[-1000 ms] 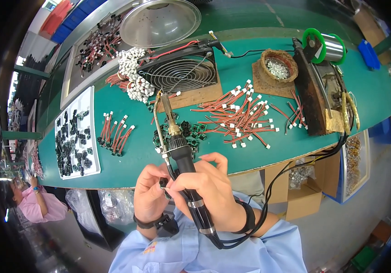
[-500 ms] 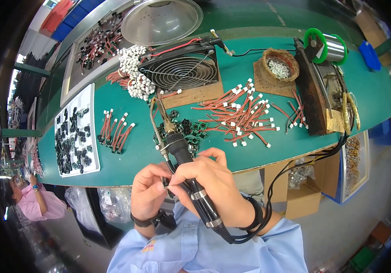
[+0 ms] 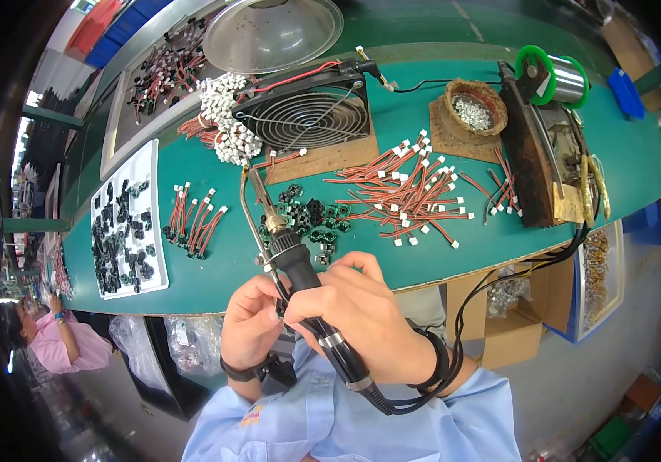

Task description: The person solders wires to circuit boards using a soldering iron, trims the excess wire with shears, and places the finished boards into a plastic bag.

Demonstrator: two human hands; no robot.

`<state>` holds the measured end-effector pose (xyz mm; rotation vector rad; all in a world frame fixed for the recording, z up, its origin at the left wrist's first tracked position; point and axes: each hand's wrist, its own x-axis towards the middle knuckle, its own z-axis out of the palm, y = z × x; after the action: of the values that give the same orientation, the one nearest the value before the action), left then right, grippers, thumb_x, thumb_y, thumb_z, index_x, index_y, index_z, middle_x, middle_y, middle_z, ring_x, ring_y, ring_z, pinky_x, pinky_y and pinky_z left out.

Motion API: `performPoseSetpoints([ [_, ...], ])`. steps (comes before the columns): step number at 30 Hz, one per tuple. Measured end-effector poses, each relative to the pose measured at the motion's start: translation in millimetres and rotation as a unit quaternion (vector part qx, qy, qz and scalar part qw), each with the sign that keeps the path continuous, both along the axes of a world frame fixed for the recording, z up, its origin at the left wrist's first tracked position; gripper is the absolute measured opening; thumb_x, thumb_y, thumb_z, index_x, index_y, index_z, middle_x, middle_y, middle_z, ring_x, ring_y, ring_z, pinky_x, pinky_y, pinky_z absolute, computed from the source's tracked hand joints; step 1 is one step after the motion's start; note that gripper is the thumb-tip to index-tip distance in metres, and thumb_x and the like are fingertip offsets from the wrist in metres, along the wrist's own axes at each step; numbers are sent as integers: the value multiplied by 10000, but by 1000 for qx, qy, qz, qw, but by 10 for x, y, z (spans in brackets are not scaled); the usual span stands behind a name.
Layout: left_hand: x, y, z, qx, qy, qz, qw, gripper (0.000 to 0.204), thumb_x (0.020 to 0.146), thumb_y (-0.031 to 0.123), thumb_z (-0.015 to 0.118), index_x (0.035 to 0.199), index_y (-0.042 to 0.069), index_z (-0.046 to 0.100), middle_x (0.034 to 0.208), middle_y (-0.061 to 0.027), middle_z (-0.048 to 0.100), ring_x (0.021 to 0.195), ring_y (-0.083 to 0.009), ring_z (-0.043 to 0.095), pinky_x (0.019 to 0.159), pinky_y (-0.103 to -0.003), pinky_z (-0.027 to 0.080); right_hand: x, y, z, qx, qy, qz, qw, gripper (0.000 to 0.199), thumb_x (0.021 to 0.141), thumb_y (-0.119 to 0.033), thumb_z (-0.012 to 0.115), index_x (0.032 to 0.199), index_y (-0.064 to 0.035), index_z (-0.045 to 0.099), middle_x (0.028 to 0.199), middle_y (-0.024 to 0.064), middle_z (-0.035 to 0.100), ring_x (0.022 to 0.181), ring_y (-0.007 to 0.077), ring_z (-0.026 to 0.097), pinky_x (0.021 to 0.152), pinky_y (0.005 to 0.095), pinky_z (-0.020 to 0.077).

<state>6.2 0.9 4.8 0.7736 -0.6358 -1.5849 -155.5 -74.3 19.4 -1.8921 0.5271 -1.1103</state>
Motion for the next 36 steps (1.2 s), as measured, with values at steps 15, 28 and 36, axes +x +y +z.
performPoseSetpoints([
  [15,4,59,-43,54,32,10,998,164,860,59,571,1003,-19,546,950,-86,601,872,-148,564,787,-285,440,-27,13,-2,-85,13,10,996,325,650,-61,632,957,-100,533,763,55,556,640,213,521,686,347,359],
  [28,-1,13,-16,16,23,-10,1000,151,847,19,562,990,-23,539,980,-94,556,924,-161,551,810,-290,433,-56,1,-40,-49,-1,20,999,292,674,-57,622,946,-102,527,731,33,551,622,202,522,664,341,366],
  [36,43,12,41,-18,-39,-24,999,180,812,-64,543,987,-28,533,1002,-111,521,935,-170,540,833,-306,422,-58,-28,-36,-2,2,18,1000,299,669,26,650,915,-95,530,692,25,540,590,214,510,634,317,365],
])
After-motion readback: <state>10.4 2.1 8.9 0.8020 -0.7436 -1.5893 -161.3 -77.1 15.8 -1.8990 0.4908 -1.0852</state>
